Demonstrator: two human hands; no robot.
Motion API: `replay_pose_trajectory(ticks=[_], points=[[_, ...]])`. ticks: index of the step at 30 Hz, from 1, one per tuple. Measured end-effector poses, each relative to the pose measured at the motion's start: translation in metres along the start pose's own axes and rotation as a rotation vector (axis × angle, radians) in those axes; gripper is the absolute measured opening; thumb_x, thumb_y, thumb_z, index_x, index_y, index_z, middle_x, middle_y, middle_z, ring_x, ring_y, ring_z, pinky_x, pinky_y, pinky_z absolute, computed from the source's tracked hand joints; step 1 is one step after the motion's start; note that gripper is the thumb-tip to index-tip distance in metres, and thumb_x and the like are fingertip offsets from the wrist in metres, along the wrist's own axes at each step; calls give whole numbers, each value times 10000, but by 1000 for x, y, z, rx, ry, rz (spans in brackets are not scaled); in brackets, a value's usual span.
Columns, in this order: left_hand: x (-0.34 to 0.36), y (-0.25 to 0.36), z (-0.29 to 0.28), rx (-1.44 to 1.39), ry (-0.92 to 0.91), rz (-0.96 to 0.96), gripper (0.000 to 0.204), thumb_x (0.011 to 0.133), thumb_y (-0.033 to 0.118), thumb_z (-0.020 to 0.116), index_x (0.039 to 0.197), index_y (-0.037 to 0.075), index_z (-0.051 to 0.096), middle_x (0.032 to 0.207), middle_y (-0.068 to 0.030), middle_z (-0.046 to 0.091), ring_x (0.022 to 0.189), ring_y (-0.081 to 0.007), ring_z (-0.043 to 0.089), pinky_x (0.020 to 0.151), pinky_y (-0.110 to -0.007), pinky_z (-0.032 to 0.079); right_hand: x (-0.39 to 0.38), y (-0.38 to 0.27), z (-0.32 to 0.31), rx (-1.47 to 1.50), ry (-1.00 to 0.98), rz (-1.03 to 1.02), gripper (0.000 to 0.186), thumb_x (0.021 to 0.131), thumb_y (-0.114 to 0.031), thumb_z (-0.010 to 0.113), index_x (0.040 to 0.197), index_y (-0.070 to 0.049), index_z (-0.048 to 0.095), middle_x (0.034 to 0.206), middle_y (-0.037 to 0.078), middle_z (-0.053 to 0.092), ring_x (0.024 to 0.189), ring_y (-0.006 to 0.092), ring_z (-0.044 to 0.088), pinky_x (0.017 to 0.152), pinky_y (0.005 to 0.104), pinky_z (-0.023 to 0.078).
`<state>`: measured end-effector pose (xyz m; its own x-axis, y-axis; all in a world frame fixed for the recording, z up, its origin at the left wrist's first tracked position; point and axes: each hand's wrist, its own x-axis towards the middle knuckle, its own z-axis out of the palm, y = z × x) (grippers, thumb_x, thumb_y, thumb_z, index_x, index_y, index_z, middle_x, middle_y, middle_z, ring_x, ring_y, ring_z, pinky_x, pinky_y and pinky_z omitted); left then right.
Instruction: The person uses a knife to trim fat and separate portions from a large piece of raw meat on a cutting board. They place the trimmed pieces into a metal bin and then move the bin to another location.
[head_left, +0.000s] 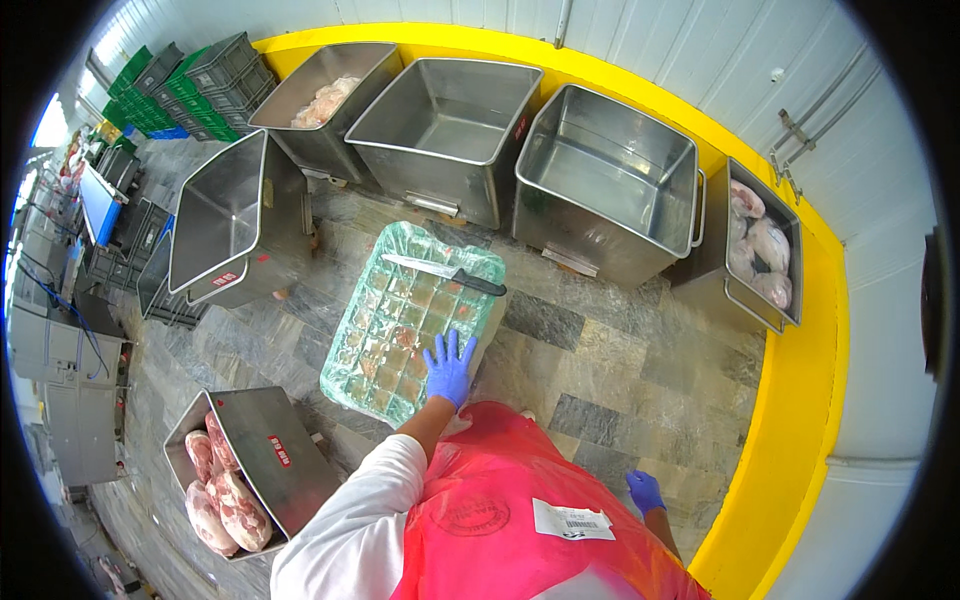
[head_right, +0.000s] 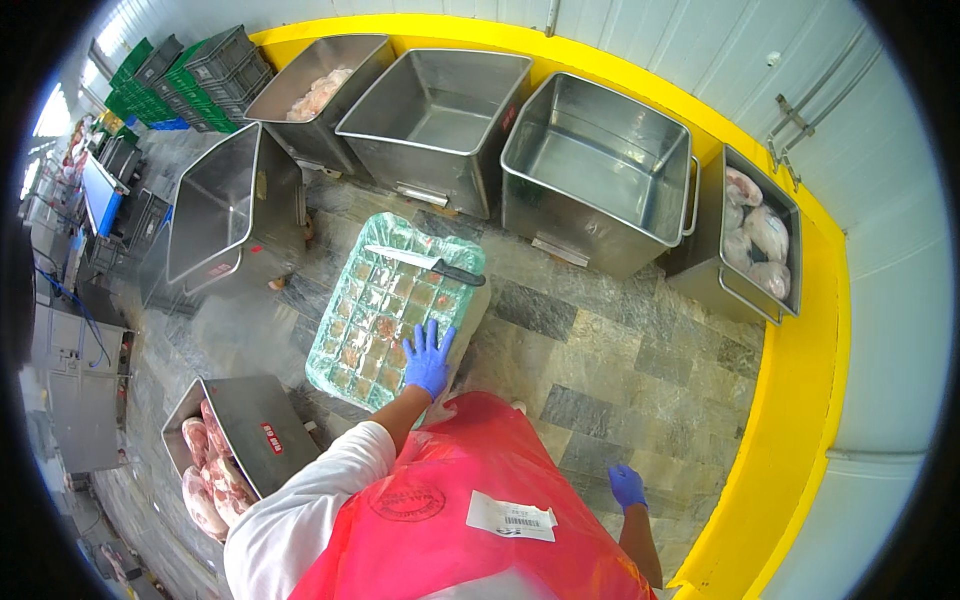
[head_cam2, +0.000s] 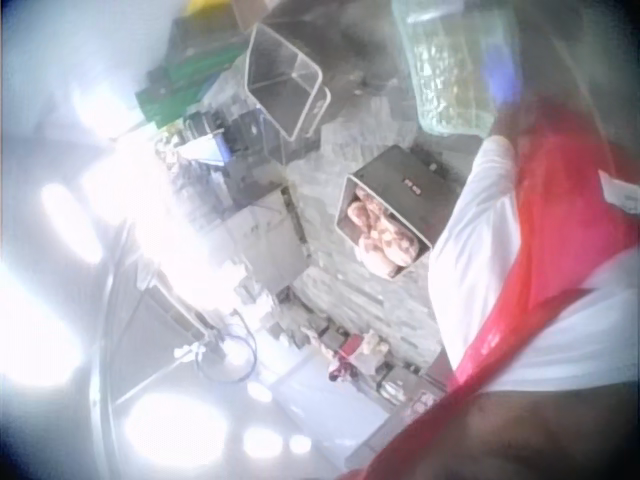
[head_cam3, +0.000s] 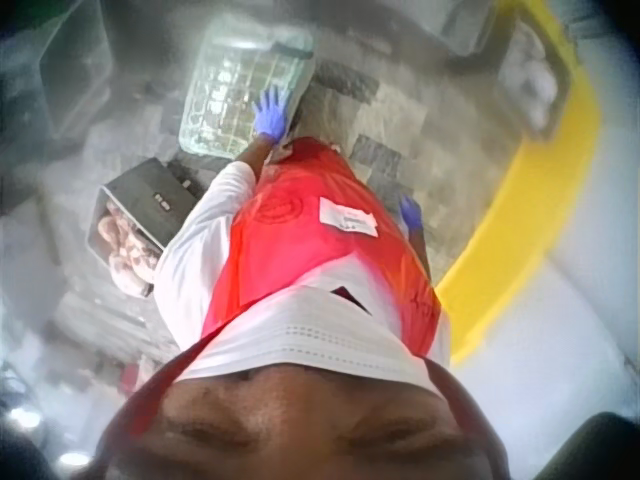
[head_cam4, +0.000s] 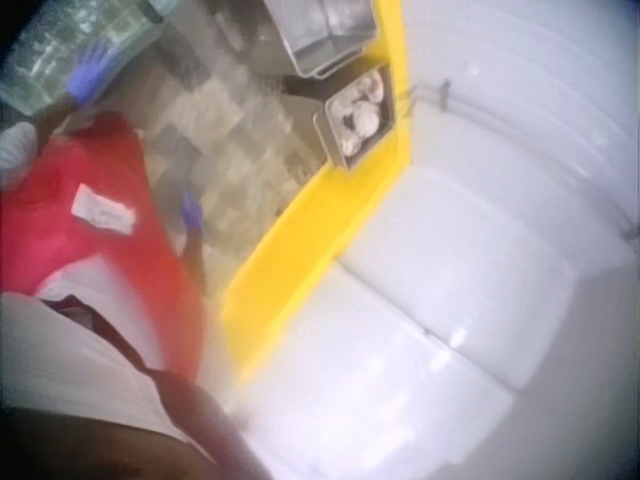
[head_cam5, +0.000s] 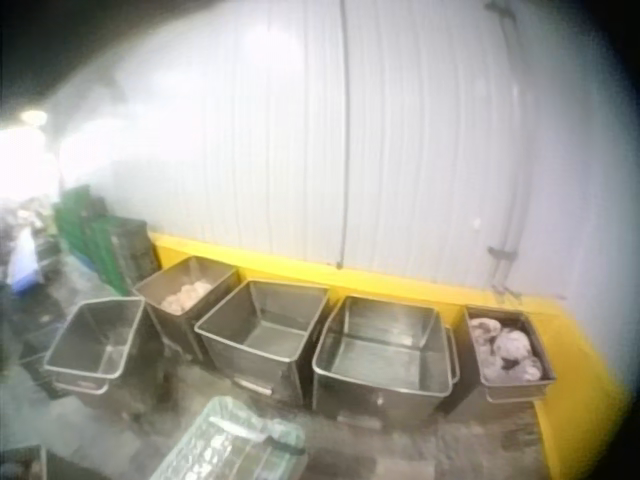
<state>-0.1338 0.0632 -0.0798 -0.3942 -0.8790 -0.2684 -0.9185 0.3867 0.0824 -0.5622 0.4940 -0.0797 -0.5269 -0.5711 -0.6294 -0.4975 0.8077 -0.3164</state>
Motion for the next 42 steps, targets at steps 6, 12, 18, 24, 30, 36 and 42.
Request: replay_pose_trajectory(ticks=[6, 12, 18, 24, 30, 36, 42], points=[[5, -8, 10, 12, 16, -356, 783, 1014, 227, 546, 1718, 156, 209, 1786, -182, 152, 1619, -485, 179, 1218, -760, 196, 57, -10, -57, -79, 13, -152, 587, 944, -449, 717, 1302, 16, 716, 1181, 273, 758, 1114, 366, 748, 976, 449, 578], [39, -108, 5, -4, -21, -578, 778, 1030, 222, 538, 1722, 194, 185, 1794, -159, 126, 1627, -474, 158, 1174, -819, 207, 116, -82, -113, -4, 62, -197, 517, 974, -343, 738, 1353, 5, 691, 1164, 235, 778, 1061, 299, 761, 949, 406, 585], [78, -182, -17, -125, -37, -790, 1079, 909, 508, 786, 1723, 223, 138, 1793, -147, 119, 1610, -519, 143, 1160, -829, 226, 123, -104, -136, 3, 80, -165, 524, 951, -390, 741, 1313, -12, 714, 1090, 215, 788, 990, 310, 769, 918, 433, 590], [115, -217, -18, -96, -33, -881, 1154, 866, 503, 836, 1724, 246, 108, 1786, -157, 117, 1600, -504, 188, 1149, -791, 321, 122, -57, -136, -146, 5, -16, 593, 971, -479, 683, 1337, -13, 710, 1244, 228, 753, 1170, 358, 725, 1037, 452, 551], [129, -144, -10, -34, 256, -815, 1063, 871, 415, 815, 1678, 43, 231, 1732, -259, 223, 1594, -507, 206, 1228, -672, 300, 165, -5, -129, -208, -99, 35, 642, 976, -548, 646, 1343, -26, 714, 1374, 208, 702, 1296, 370, 656, 1133, 448, 488], [148, -4, -21, -191, 404, -285, 878, 839, 265, 818, 1568, -23, 422, 1597, -329, 425, 1511, -506, 371, 1263, -561, 307, 315, -22, -139, -191, -195, -151, 574, 995, -458, 638, 1351, -11, 700, 1348, 220, 712, 1278, 394, 659, 1133, 456, 488], [256, 163, -32, -329, 122, -84, 892, 923, 360, 770, 1601, -29, 340, 1643, -350, 326, 1510, -544, 339, 1263, -545, 317, 522, -108, -242, 260, 212, -234, 547, 1102, -302, 545, 1528, 41, 527, 1536, 229, 587, 1390, 302, 578, 1182, 422, 417]])
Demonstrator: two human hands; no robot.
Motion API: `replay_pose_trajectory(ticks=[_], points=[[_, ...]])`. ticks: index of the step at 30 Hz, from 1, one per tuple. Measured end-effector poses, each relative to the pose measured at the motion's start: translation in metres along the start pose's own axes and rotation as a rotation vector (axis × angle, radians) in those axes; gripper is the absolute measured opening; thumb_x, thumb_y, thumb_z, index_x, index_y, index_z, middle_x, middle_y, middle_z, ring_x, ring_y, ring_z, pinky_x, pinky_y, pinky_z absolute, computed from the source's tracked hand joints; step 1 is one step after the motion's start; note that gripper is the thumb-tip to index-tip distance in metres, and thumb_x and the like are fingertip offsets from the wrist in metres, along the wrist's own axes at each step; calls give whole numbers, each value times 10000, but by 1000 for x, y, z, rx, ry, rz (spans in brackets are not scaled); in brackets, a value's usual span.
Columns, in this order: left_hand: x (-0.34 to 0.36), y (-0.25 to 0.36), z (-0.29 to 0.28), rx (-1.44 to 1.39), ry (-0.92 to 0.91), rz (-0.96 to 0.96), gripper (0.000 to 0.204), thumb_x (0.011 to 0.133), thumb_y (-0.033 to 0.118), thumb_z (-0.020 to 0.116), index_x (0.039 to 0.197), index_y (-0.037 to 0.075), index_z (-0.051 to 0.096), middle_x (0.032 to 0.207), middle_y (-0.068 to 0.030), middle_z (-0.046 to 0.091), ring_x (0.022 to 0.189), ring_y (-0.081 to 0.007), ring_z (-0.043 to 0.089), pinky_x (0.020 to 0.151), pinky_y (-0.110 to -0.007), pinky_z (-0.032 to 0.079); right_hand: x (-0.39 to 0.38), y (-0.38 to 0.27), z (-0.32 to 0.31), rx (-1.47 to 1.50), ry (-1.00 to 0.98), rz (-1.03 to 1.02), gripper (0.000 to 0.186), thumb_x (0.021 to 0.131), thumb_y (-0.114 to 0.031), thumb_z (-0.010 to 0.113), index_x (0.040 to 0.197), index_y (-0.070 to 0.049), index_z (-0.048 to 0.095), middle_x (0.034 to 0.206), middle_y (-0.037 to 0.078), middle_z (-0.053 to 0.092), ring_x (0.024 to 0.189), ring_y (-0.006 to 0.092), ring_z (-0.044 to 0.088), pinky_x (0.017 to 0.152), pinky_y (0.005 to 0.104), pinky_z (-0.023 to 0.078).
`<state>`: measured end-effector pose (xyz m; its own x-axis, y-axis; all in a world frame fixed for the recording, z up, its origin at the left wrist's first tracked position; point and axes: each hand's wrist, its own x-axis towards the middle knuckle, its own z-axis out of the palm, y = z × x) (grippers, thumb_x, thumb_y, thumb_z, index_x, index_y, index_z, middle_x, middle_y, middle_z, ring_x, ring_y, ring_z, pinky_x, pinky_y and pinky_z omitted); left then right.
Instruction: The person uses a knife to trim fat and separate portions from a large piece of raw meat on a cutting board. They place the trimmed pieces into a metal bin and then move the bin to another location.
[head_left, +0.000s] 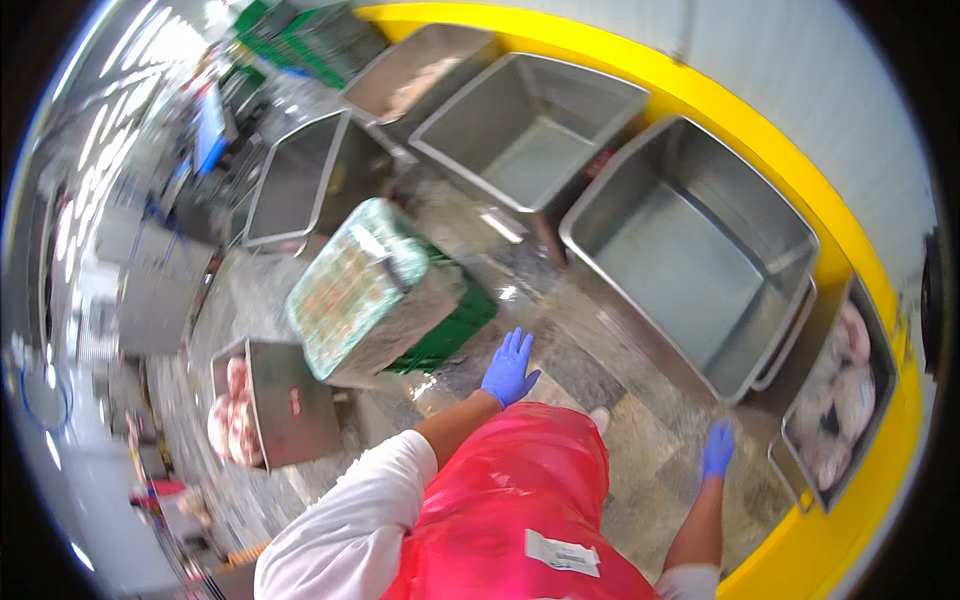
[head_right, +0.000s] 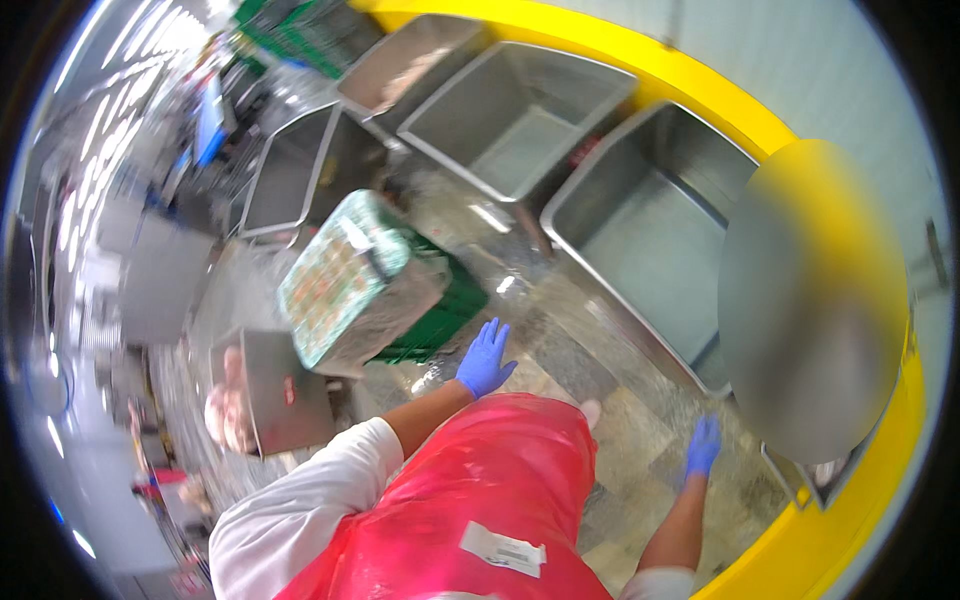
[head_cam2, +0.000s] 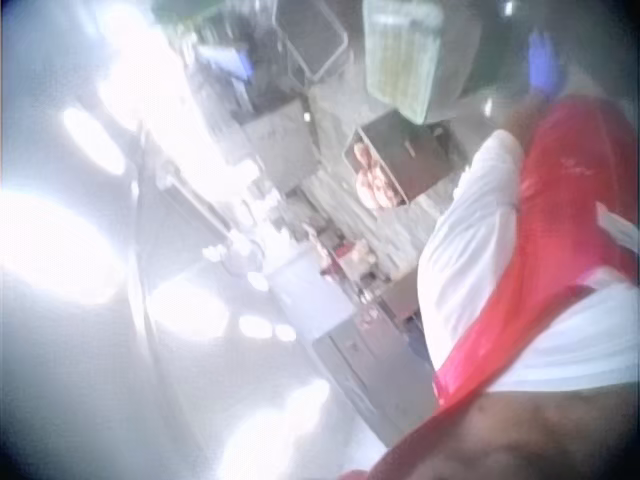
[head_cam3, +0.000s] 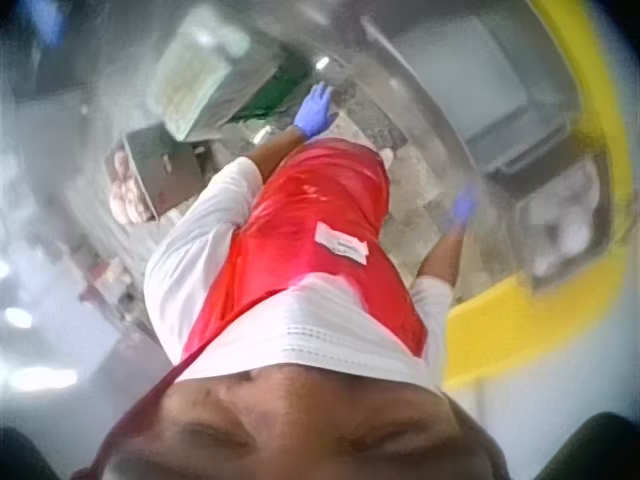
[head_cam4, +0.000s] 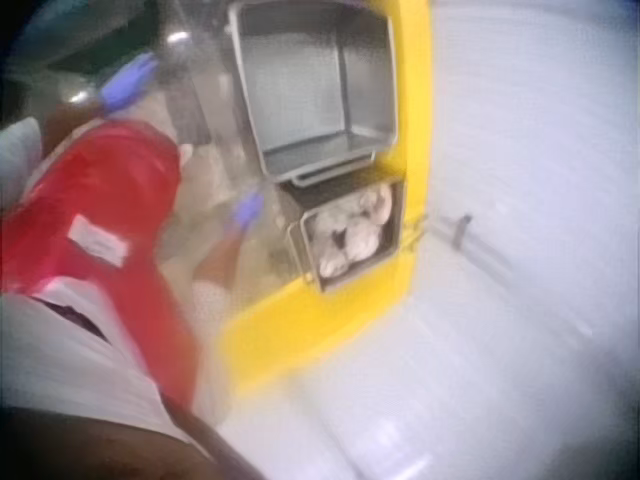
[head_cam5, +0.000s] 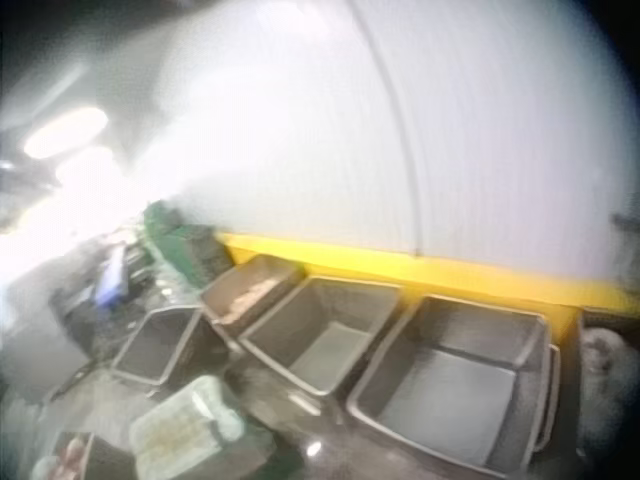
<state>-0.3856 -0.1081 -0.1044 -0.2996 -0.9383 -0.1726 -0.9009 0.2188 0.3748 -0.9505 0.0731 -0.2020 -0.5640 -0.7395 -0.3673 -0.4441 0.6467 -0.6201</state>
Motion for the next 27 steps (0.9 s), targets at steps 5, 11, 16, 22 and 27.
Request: replay_pose_trajectory(ticks=[5, 11, 16, 22, 27], points=[[99, 141, 36, 44, -72, 309, 942, 931, 423, 764, 1629, -13, 306, 1682, -325, 289, 1546, -528, 301, 1262, -588, 290, 145, -93, -34, 197, 344, -142, 637, 1061, -322, 610, 1586, 4, 461, 1589, 235, 519, 1459, 368, 504, 1223, 443, 380], [187, 258, 76, 169, -171, 528, 984, 931, 575, 715, 1628, -4, 331, 1678, -302, 331, 1564, -498, 297, 1256, -605, 277, 191, -70, -36, -380, 299, -55, 692, 1072, -556, 475, 1500, -24, 592, 1550, 263, 548, 1513, 424, 431, 1284, 541, 261], [200, 280, 111, 232, -414, 480, 877, 931, 754, 596, 1375, -1, 634, 1392, -289, 626, 1377, -454, 540, 1186, -546, 373, 172, -56, -32, -403, 235, -285, 614, 1115, -495, 391, 1223, -21, 767, 1322, 209, 716, 1481, 380, 473, 1280, 558, 243], [186, 275, 117, 300, -203, 548, 770, 922, 773, 596, 1086, 36, 747, 1064, -212, 723, 1074, -397, 688, 1048, -497, 467, 144, -86, -41, -469, 174, -330, 641, 1107, -496, 392, 979, -19, 800, 1055, 178, 753, 1163, 345, 633, 1188, 582, 338], [193, 274, 114, 277, -204, 565, 720, 932, 736, 621, 1039, 37, 762, 1017, -200, 735, 1035, -385, 698, 1015, -485, 488, 141, -87, -34, -528, 197, -270, 700, 1086, -553, 378, 971, -11, 806, 1038, 172, 749, 1128, 335, 634, 1088, 566, 401]])
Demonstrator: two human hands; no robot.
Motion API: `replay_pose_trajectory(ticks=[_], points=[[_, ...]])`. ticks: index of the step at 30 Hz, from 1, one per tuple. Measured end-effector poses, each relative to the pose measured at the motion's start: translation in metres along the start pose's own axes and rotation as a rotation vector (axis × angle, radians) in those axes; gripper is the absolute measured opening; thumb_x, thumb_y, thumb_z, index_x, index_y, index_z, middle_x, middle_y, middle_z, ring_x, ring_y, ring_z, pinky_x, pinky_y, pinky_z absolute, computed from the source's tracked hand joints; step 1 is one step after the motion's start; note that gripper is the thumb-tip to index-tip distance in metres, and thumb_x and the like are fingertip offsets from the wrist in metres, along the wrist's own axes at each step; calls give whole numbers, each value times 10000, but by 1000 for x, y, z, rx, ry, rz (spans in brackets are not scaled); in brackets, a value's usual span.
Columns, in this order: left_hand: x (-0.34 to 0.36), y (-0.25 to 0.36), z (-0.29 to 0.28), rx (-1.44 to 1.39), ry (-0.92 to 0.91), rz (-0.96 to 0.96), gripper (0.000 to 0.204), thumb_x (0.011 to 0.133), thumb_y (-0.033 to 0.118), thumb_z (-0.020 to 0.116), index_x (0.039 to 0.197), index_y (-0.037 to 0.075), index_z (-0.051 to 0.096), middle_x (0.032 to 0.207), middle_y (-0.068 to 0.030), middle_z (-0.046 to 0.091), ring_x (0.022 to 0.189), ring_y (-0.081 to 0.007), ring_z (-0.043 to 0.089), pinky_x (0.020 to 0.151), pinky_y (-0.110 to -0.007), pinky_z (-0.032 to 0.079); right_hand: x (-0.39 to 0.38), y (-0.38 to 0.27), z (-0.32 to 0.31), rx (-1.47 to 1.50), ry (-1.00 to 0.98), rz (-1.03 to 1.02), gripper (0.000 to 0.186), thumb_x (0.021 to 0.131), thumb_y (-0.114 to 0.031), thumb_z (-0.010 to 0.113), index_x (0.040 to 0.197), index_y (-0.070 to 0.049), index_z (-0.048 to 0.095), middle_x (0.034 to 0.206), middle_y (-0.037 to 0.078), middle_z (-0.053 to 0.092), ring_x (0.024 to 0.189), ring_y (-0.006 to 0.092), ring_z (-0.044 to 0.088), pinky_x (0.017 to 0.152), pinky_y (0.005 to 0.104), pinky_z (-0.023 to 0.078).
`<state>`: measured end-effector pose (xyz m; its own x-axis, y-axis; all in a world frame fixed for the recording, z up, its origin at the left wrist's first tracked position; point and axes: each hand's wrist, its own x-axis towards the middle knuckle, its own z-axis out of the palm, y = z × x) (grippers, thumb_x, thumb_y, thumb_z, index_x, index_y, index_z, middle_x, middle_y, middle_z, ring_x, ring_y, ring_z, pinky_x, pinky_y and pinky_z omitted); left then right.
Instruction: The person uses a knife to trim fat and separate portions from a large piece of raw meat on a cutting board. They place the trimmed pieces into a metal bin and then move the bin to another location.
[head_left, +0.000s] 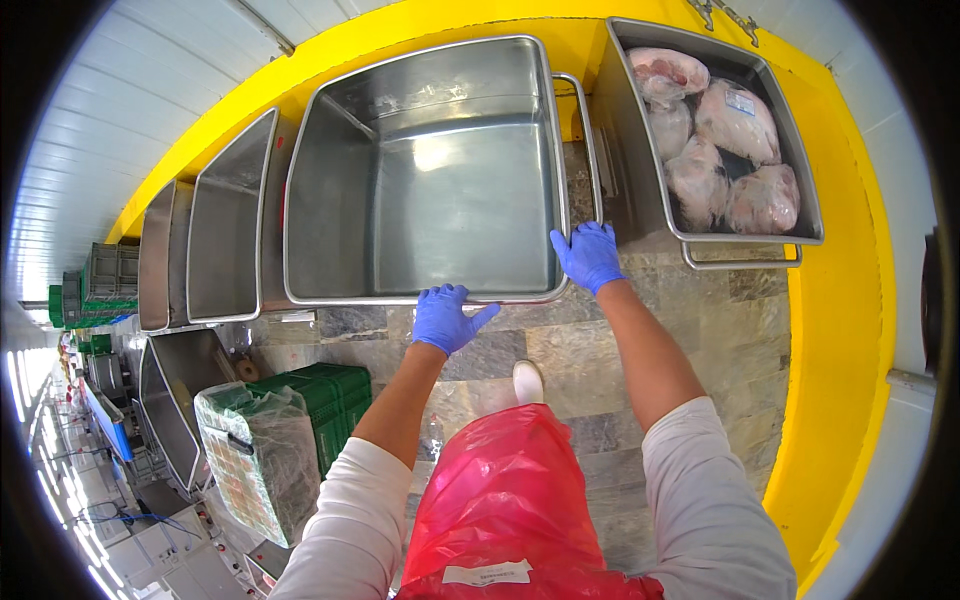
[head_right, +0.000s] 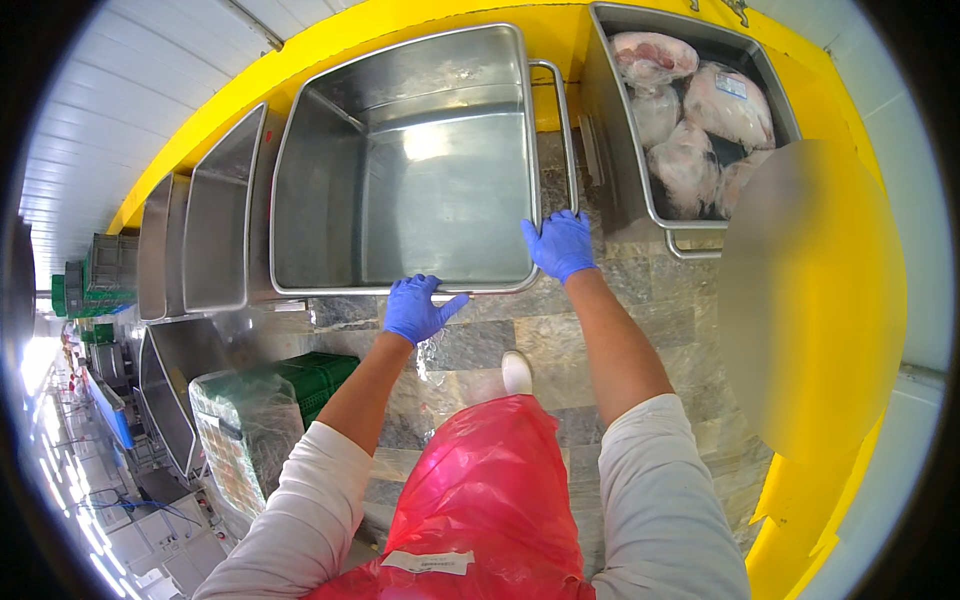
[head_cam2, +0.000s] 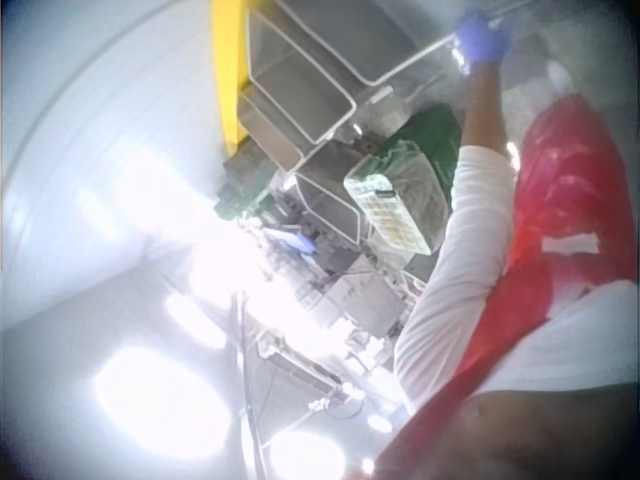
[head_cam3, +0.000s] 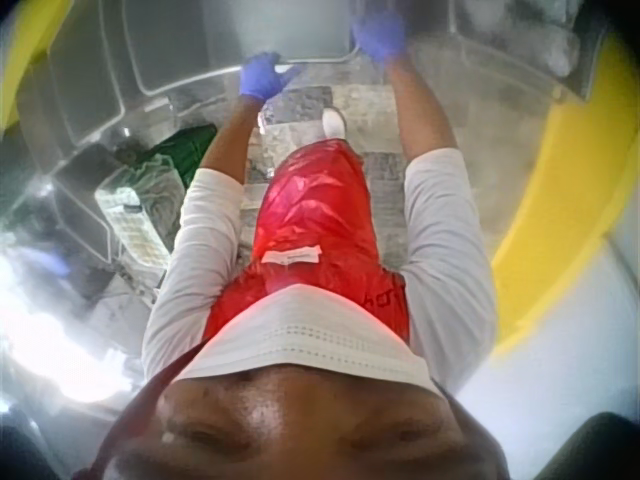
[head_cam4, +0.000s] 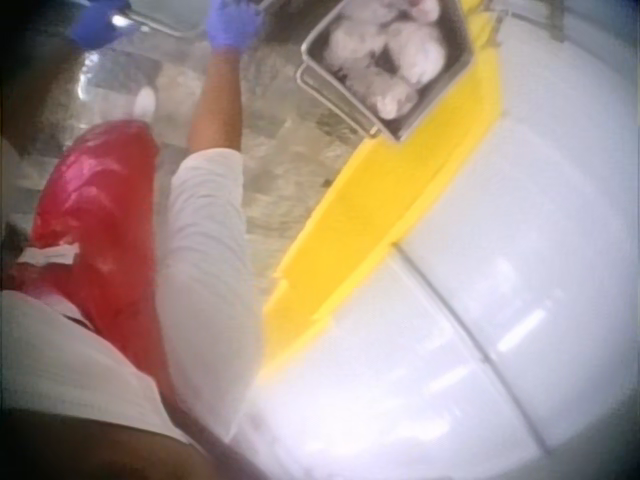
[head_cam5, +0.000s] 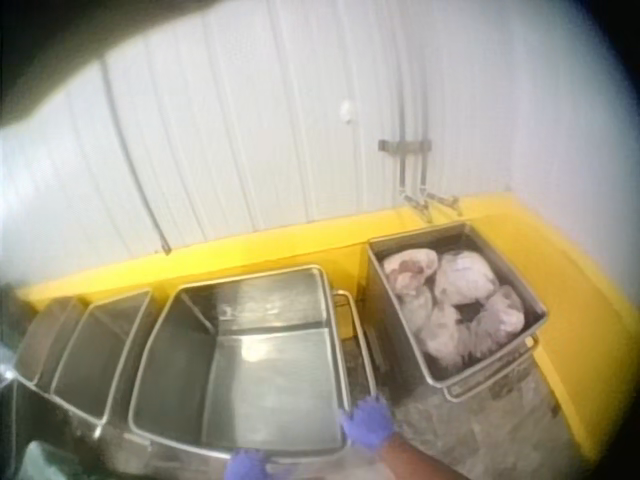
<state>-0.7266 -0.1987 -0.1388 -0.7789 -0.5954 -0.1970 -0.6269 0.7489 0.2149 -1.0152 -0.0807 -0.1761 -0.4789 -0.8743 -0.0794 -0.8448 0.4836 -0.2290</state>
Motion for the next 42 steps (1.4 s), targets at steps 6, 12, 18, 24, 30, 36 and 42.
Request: replay_pose_trajectory(ticks=[6, 12, 18, 24, 30, 36, 42], points=[[-25, -46, 7, -27, 26, 45, 627, 980, 647, 616, 990, 46, 795, 1036, -191, 756, 1026, -399, 693, 995, -493, 492, -46, -46, 12, 29, -35, 97, 706, 1068, -575, 388, 968, -15, 807, 1030, 175, 754, 1111, 340, 635, 994, 572, 444], [-38, -78, -7, -1, -154, 50, 597, 1038, 612, 518, 1027, 98, 821, 1093, -174, 762, 1093, -375, 686, 1120, -506, 417, -98, -88, 17, 82, -87, 157, 728, 1036, -640, 419, 980, -24, 803, 1016, 181, 764, 1092, 368, 650, 942, 571, 481], [-44, -124, -15, 150, -174, 118, 541, 1083, 527, 454, 1022, 145, 833, 1091, -156, 763, 1146, -374, 663, 1205, -590, 321, -145, -147, 34, 171, -94, 214, 745, 997, -720, 475, 981, -51, 801, 1002, 172, 769, 1095, 367, 676, 890, 560, 522], [-43, -177, -21, 324, -176, 170, 480, 1072, 449, 451, 1052, 164, 837, 1242, -136, 734, 1364, -347, 554, 1256, -654, 235, -185, -228, 75, 226, -28, 286, 751, 981, -748, 497, 998, -64, 806, 958, 173, 776, 932, 376, 725, 803, 521, 570], [-37, -244, -4, 350, -175, 241, 388, 1020, 386, 517, 1034, 156, 829, 1318, -132, 700, 1492, -361, 420, 1211, -678, 294, -208, -300, 49, 567, -305, 465, 810, 938, -802, 518, 1154, -70, 789, 1047, 223, 777, 1037, 438, 725, 935, 538, 579], [-41, -256, 0, 321, -122, 365, 348, 1000, 347, 558, 1029, 100, 802, 1253, -170, 704, 1475, -390, 422, 1224, -625, 306, -247, -348, 84, 495, -318, 344, 746, 931, -670, 640, 1305, -25, 666, 1149, 239, 748, 1114, 427, 705, 951, 542, 581], [-85, -273, 13, 300, -169, 442, 360, 1014, 336, 564, 1112, 48, 756, 1166, -202, 725, 1381, -427, 518, 1259, -543, 293, -288, -381, 105, 550, -291, 333, 430, 929, -344, 689, 1222, -30, 664, 1148, 238, 736, 1102, 418, 711, 893, 552, 601]])
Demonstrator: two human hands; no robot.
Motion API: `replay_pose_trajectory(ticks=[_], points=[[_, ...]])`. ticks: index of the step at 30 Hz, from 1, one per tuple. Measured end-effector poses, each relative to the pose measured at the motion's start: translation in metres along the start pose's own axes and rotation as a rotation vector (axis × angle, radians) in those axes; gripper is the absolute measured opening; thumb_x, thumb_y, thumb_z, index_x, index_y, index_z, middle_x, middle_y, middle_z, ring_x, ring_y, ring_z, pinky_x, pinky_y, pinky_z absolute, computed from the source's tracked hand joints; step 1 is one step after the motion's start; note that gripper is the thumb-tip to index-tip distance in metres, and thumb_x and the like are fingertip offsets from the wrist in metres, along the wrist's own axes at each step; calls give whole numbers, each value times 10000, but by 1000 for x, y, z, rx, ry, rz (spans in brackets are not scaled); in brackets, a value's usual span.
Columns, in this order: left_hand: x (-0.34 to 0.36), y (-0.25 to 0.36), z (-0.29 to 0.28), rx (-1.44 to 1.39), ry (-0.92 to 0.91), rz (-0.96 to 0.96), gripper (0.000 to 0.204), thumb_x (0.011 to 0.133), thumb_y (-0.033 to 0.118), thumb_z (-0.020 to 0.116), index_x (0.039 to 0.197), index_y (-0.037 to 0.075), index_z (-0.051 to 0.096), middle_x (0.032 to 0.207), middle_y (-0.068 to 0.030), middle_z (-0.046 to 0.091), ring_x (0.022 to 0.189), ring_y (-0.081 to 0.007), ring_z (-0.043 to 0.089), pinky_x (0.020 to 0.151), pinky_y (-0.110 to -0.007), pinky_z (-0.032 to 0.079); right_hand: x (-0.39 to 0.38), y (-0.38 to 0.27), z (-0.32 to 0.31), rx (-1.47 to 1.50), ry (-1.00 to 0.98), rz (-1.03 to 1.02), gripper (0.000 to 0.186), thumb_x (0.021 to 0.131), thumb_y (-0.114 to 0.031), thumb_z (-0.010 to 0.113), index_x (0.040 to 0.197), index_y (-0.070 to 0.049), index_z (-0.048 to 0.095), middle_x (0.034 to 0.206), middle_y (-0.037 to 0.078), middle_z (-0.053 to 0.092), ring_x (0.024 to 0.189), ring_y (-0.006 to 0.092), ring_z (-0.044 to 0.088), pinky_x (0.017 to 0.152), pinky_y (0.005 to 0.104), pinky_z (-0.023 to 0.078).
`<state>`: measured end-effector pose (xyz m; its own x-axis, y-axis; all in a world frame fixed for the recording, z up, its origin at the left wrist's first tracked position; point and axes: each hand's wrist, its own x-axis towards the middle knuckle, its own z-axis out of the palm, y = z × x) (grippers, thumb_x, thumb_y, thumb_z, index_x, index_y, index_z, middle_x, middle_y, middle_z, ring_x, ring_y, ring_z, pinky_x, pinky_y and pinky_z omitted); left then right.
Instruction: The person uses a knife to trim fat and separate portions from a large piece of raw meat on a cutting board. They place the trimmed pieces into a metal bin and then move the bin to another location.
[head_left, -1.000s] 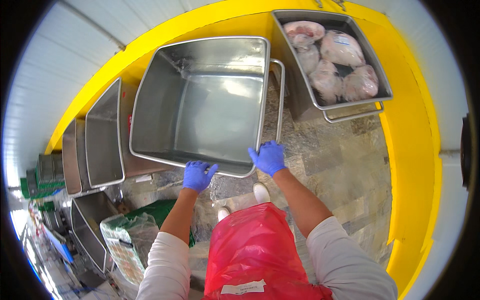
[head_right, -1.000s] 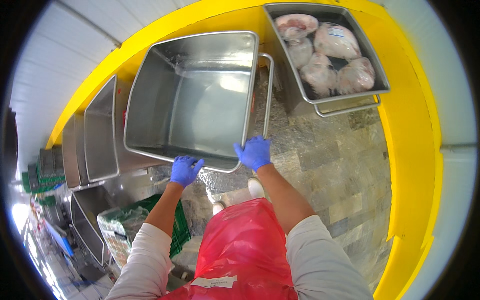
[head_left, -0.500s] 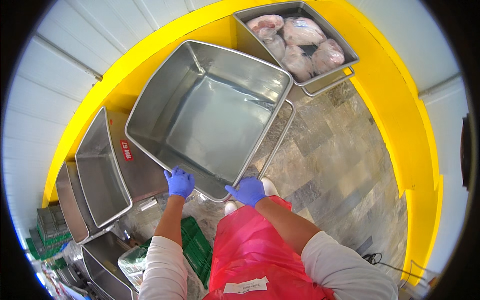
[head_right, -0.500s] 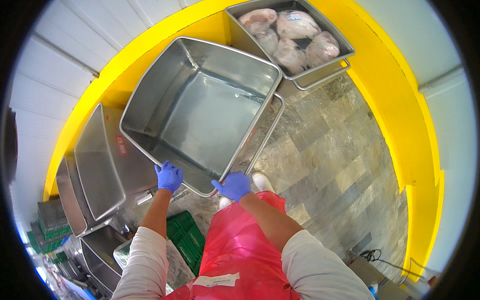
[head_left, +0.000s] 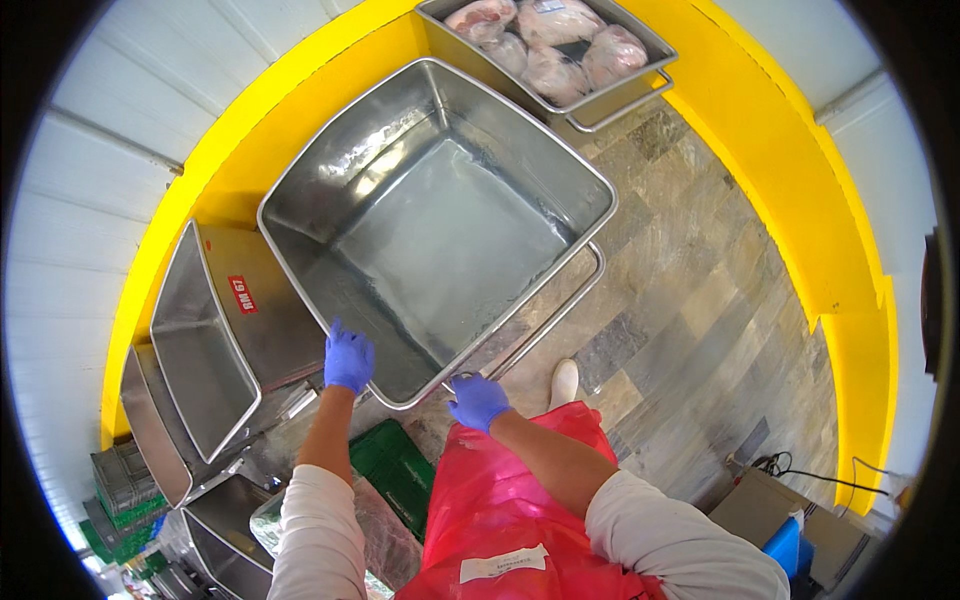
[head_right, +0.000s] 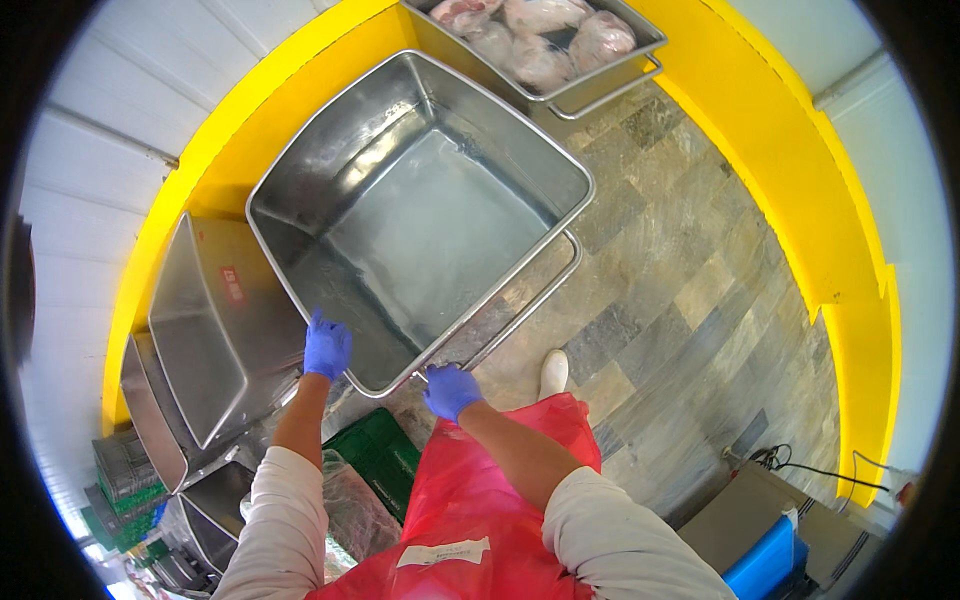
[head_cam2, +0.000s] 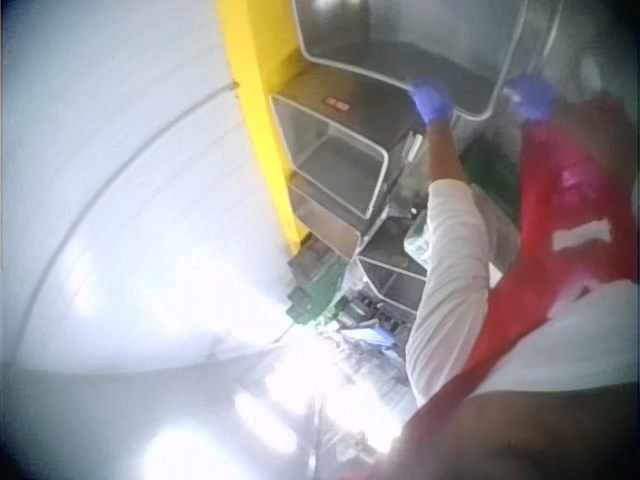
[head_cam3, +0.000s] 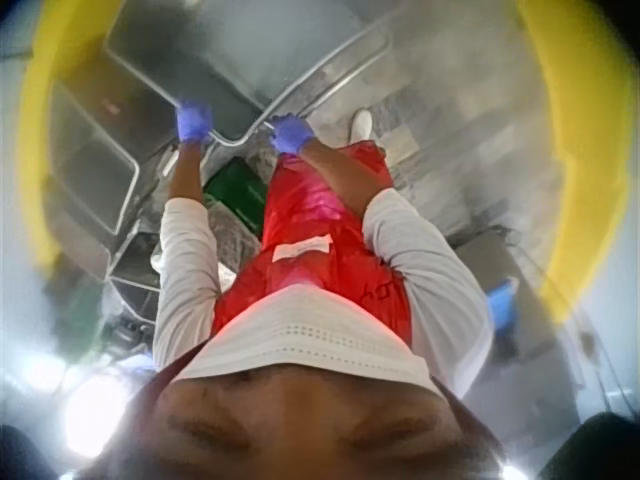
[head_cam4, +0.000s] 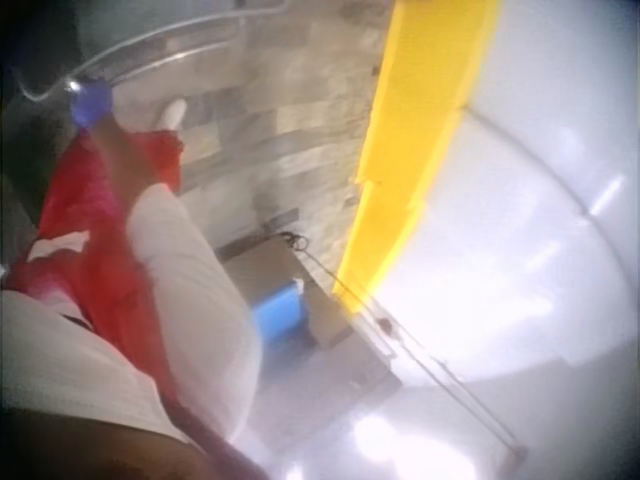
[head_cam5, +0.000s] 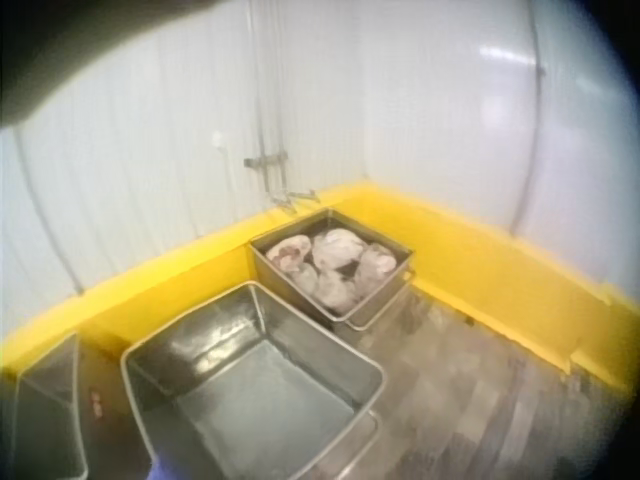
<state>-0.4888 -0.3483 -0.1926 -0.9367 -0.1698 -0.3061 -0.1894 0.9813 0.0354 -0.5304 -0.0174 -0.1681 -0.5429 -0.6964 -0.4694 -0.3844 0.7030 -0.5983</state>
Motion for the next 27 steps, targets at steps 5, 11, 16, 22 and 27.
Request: replay_pose_trajectory(ticks=[5, 11, 16, 22, 27], points=[[-56, 81, -4, -149, 25, 122, 405, 1011, 307, 606, 1273, 11, 692, 1273, -235, 698, 1315, -463, 579, 1236, -559, 332, -57, 58, 27, 5, 47, 77, 315, 913, -229, 647, 1173, -56, 690, 1092, 237, 742, 1003, 430, 737, 854, 553, 610], [-86, 125, -49, -211, 354, 97, 551, 963, 292, 723, 1412, -12, 620, 1442, -291, 604, 1353, -500, 541, 1193, -567, 385, -156, 144, -29, -142, 14, 154, 266, 877, -202, 641, 1094, -85, 740, 1066, 212, 745, 991, 403, 741, 848, 543, 605], [4, -5, -44, -118, 410, -216, 853, 956, 392, 764, 1574, -75, 407, 1537, -346, 506, 1426, -498, 487, 1195, -542, 399, -204, 223, -58, -342, -36, 361, 280, 823, -179, 660, 1070, -103, 769, 1093, 146, 741, 1148, 355, 684, 895, 485, 586], [103, 10, -37, -811, -18, -267, 955, 1019, 479, 712, 1638, -93, 262, 1664, -265, 391, 1515, -347, 425, 1249, -411, 338, -280, 323, -56, -512, 318, 421, 381, 906, -158, 616, 1270, -78, 695, 1355, 139, 679, 1368, 363, 592, 1054, 481, 535], [118, 37, 39, -1044, -13, -308, 969, 1010, 428, 743, 1652, -76, 222, 1636, -255, 423, 1468, -313, 463, 1214, -393, 378, -303, 295, -74, 481, 788, 850, 684, 1010, -290, 643, 1595, -2, 437, 1588, 265, 505, 1473, 402, 493, 1222, 443, 397]])
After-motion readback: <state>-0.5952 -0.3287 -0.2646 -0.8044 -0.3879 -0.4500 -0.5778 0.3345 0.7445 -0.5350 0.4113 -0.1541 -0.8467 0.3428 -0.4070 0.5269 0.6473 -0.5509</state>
